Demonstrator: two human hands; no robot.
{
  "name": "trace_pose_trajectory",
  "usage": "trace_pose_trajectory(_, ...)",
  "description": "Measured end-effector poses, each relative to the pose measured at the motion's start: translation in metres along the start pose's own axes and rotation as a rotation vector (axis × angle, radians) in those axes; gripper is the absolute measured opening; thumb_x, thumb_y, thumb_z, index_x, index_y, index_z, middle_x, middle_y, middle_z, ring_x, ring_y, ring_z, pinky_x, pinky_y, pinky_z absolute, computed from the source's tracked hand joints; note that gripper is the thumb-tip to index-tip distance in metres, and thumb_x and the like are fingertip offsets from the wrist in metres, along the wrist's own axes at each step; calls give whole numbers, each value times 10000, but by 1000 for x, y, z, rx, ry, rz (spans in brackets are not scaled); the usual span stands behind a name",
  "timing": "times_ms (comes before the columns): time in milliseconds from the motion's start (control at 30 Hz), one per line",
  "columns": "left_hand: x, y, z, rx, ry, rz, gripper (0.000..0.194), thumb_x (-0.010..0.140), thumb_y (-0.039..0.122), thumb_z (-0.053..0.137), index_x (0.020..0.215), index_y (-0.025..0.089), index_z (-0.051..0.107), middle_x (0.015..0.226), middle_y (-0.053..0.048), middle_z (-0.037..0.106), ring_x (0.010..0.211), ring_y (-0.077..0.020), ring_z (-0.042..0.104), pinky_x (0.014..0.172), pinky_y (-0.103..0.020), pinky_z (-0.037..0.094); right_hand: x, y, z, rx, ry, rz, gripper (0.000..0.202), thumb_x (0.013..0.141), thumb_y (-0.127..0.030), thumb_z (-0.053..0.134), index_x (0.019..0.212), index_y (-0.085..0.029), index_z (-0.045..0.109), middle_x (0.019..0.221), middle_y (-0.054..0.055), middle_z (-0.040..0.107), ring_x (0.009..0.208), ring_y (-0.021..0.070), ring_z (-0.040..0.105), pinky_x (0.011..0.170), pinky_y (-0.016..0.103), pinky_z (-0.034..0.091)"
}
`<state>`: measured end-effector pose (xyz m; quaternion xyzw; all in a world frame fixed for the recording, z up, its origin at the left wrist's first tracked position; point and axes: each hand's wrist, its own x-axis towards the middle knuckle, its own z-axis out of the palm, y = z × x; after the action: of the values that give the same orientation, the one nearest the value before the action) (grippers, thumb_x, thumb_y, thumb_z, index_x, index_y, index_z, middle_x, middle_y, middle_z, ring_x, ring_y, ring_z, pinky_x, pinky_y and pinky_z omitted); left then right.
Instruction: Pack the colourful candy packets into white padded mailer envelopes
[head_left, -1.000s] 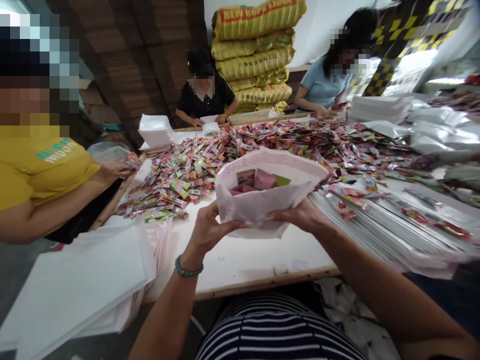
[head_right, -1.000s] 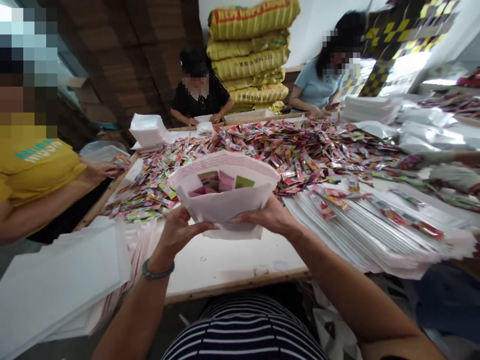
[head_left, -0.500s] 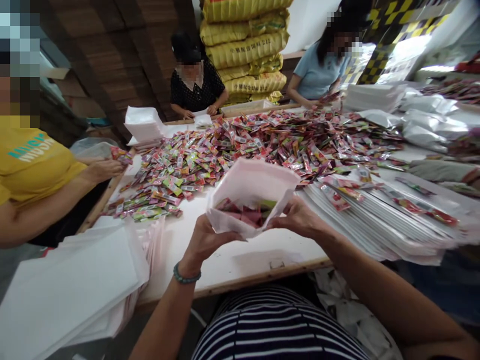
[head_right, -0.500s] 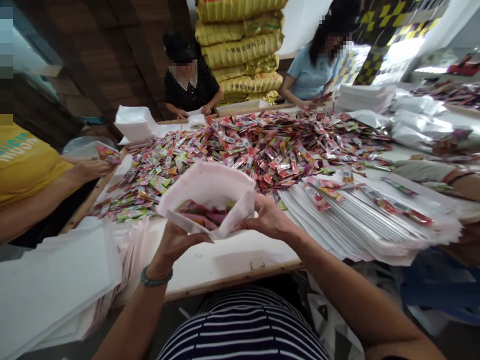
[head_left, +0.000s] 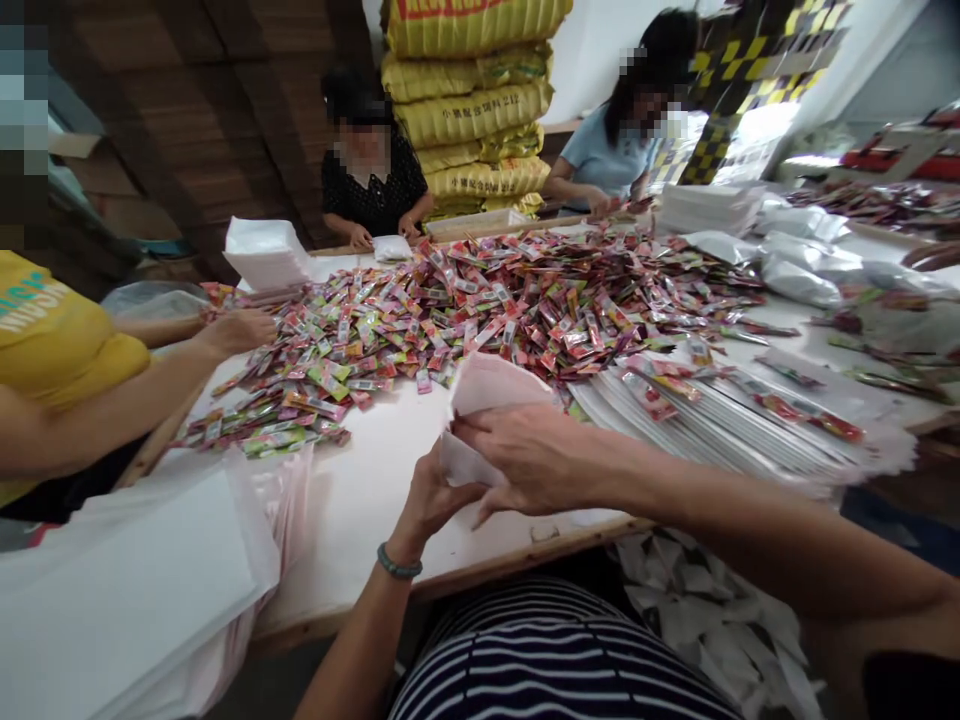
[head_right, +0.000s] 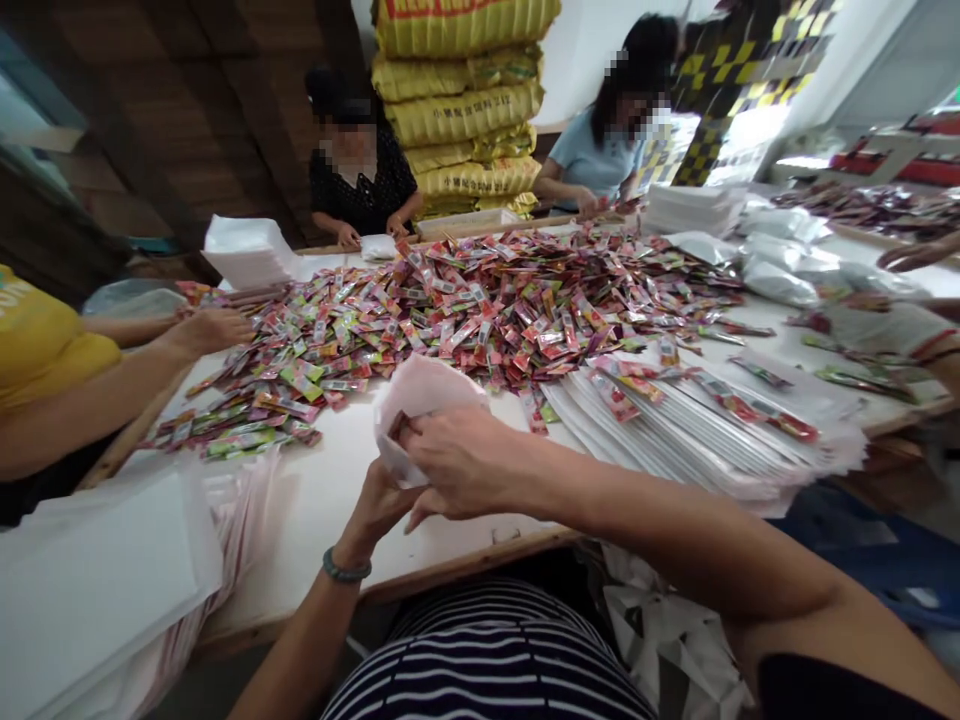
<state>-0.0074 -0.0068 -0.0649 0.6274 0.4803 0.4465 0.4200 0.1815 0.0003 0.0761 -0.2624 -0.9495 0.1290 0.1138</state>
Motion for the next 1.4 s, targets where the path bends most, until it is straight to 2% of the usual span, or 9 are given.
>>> trace_pose_trajectory(200, 0, 0, 5, 0, -30, 79, 590, 644, 346, 776, 1182, 175, 605, 926, -45, 731, 773, -198, 658, 701, -287, 551, 25, 9, 20, 0, -340, 50, 250, 775, -376, 720, 828, -132, 717, 747, 85, 699, 647, 173, 608, 604, 269, 421)
trace_pose_trajectory(367, 7, 7, 6, -48, -4, 23, 414, 631, 370, 786, 962, 153, 664, 841, -47, 729, 730, -201, 650, 670, -301, 551, 13, 10, -3, -59, -19, 107, 293, 762, -374, 732, 940, -143, 701, 939, 89, 690, 801, 180, 602, 667, 265, 411)
trace_pose_trajectory(433, 10, 7, 6, -75, 5, 3, 374, 630, 370, 780, 906, 147, 661, 812, -41, 723, 708, -191, 643, 651, -293, 546, 19, 11, -5, -131, -13, 204, 360, 728, -383, 754, 972, -124, 703, 922, 102, 692, 790, 195, 605, 651, 272, 406)
trace_pose_trajectory(633, 16, 8, 6, -29, 106, -12, 358, 594, 338, 772, 892, 151, 707, 808, -42, 733, 730, -201, 642, 666, -283, 529, 50, 18, 17, -11, -469, 20, 292, 808, -403, 682, 892, -128, 736, 817, 84, 714, 682, 162, 593, 576, 249, 369)
trace_pose_trajectory(800, 18, 26, 12, -216, 183, -114, 257, 568, 357, 814, 703, 152, 741, 721, -24, 720, 684, -181, 630, 667, -280, 510, 23, 28, 0, -59, -186, 107, 230, 825, -360, 670, 929, -165, 731, 838, 69, 713, 723, 173, 595, 608, 254, 341)
trace_pose_trajectory(967, -2, 49, 30, -488, 245, -279, 370, 579, 424, 836, 793, 131, 765, 736, -40, 734, 679, -171, 624, 653, -278, 497, -12, 42, -21, -217, 89, 200, 256, 913, -277, 545, 746, -152, 693, 698, 54, 657, 665, 150, 534, 611, 259, 284)
trace_pose_trajectory(1100, -21, 34, 43, -553, 138, -483, 446, 593, 512, 812, 770, 107, 750, 694, -60, 722, 615, -162, 611, 575, -259, 468, -21, 56, 16, -211, 58, 295, 322, 930, -360, 543, 728, -149, 678, 642, 43, 636, 598, 134, 491, 581, 265, 221)
trace_pose_trajectory(1233, -12, 10, 49, -633, 124, -463, 478, 573, 480, 835, 883, 129, 740, 803, -56, 741, 700, -162, 631, 651, -257, 482, -28, 71, 67, -142, 74, 353, 351, 952, -381, 509, 734, -157, 668, 650, 37, 642, 602, 131, 504, 583, 261, 226)
trace_pose_trajectory(1400, 11, 3, 52, -654, 199, -385, 394, 560, 455, 839, 758, 140, 710, 667, -2, 685, 626, -123, 573, 637, -240, 445, -36, 80, 76, -159, 54, 511, 372, 950, -407, 506, 709, -168, 658, 698, 49, 659, 641, 145, 546, 596, 260, 272)
